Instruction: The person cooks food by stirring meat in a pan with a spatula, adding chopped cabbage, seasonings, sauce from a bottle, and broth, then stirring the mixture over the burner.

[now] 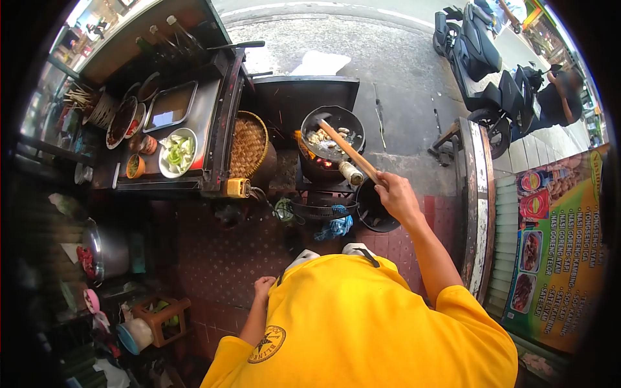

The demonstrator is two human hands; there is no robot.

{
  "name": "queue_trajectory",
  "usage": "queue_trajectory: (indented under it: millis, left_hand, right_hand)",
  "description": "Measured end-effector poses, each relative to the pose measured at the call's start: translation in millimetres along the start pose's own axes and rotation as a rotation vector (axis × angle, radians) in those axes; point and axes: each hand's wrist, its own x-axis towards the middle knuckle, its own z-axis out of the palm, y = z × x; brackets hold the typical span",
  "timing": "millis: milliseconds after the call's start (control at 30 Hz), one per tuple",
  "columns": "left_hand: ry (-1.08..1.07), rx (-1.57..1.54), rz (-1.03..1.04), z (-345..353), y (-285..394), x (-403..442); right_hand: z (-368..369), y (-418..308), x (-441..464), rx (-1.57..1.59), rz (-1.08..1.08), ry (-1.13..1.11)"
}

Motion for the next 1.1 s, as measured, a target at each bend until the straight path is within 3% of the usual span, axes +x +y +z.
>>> queue_trajectory:
  millis: [167, 267, 400, 467, 600, 667, 833, 1033, 1100]
  left_hand:
    - [0.050, -0.095, -0.080, 4, 13, 2]
    - [0.044, -0.294, -0.112, 4, 2, 11]
    - [0.058, -0.122, -0.058, 7, -5, 6]
    - [0.026, -0.016, 0.051, 4, -33, 16]
    - [0.037, -0.082, 0.035, 1, -43, 10]
    - [0.061, 0.028, -0.082, -2, -42, 6]
    - [0.022, -0.090, -0.044, -13, -37, 9]
    - [-0.015, -0.086, 0.016, -21, -10, 23]
    - [-0.013, -0.108, -0.009, -22, -6, 21]
  right_hand:
    - [-1, 18, 19, -0.153, -0.058, 0.051]
    - [-31, -5, 13, -0.199, 0.109, -0.077]
    - [-15, 30, 17, -0.092, -0.024, -0.003]
    - [-31, 11, 10, 0.094, 0.159, -0.058]
    - [-20, 9, -23, 0.004, 0.126, -0.032]
    - [-16, 16, -33, 0.059, 0.182, -0.016]
    - [-8, 11, -39, 0.095, 0.247, -0.007]
    - [1, -6, -26, 0.125, 0.137, 0.000]
    - [-4, -2, -12, 0.009, 0.166, -0.070]
